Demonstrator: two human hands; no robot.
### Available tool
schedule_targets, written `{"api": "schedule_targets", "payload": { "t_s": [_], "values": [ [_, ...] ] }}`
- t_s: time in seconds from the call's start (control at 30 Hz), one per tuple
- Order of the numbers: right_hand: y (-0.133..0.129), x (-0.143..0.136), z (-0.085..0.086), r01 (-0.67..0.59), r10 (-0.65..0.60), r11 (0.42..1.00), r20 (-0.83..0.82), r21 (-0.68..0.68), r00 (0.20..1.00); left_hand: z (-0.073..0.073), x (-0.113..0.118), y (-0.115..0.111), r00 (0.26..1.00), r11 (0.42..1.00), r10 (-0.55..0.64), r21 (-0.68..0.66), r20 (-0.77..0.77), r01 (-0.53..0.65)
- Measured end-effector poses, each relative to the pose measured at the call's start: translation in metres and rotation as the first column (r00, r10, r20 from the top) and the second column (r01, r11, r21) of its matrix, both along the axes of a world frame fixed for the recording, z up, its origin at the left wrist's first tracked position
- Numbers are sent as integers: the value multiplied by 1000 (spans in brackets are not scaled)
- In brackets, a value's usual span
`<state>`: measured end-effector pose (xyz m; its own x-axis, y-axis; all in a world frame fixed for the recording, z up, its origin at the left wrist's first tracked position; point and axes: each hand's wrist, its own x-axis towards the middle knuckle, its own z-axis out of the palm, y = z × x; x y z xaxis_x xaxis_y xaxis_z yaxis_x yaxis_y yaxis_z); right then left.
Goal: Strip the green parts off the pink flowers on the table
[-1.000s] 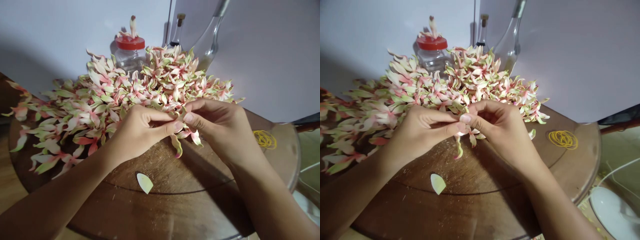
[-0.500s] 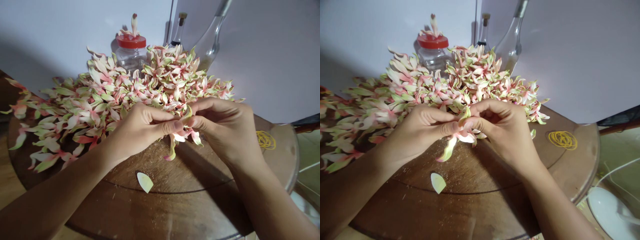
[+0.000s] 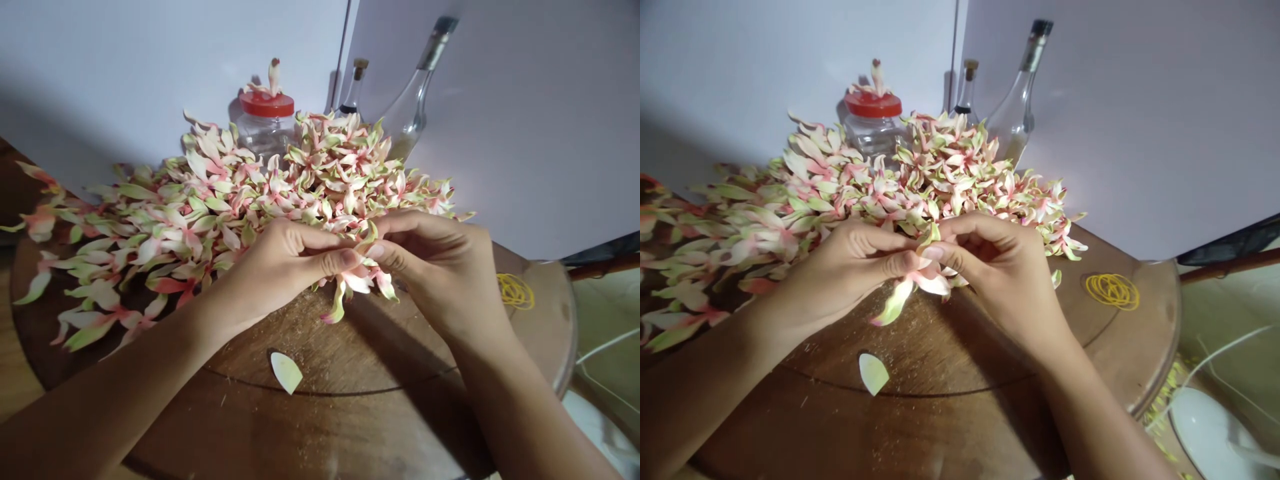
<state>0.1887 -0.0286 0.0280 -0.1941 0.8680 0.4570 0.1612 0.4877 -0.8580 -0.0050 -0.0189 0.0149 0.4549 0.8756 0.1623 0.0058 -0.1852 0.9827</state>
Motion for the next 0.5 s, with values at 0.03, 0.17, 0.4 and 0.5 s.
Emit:
{"api": "schedule_targets", "payload": {
  "t_s": [0.03, 0.17, 0.4, 0.5],
  "values": [
    [0, 0, 0, -5, 5, 1000, -4, -1, 1000, 0, 0, 0, 1000, 1000, 1, 1, -1, -1],
    [-1, 0, 1, -8, 8, 1000, -6, -10, 1000, 0, -1, 0, 1000, 1000, 23, 18, -12, -23],
    [-2, 1, 0, -58, 57, 998, -30, -38, 998, 2, 0, 0, 999, 999, 35, 31, 1, -35],
    [-1, 2, -1, -64, 62, 997, -36, -49, 997, 3, 0, 0, 999, 998, 42, 39, -6, -42]
  ]
}}
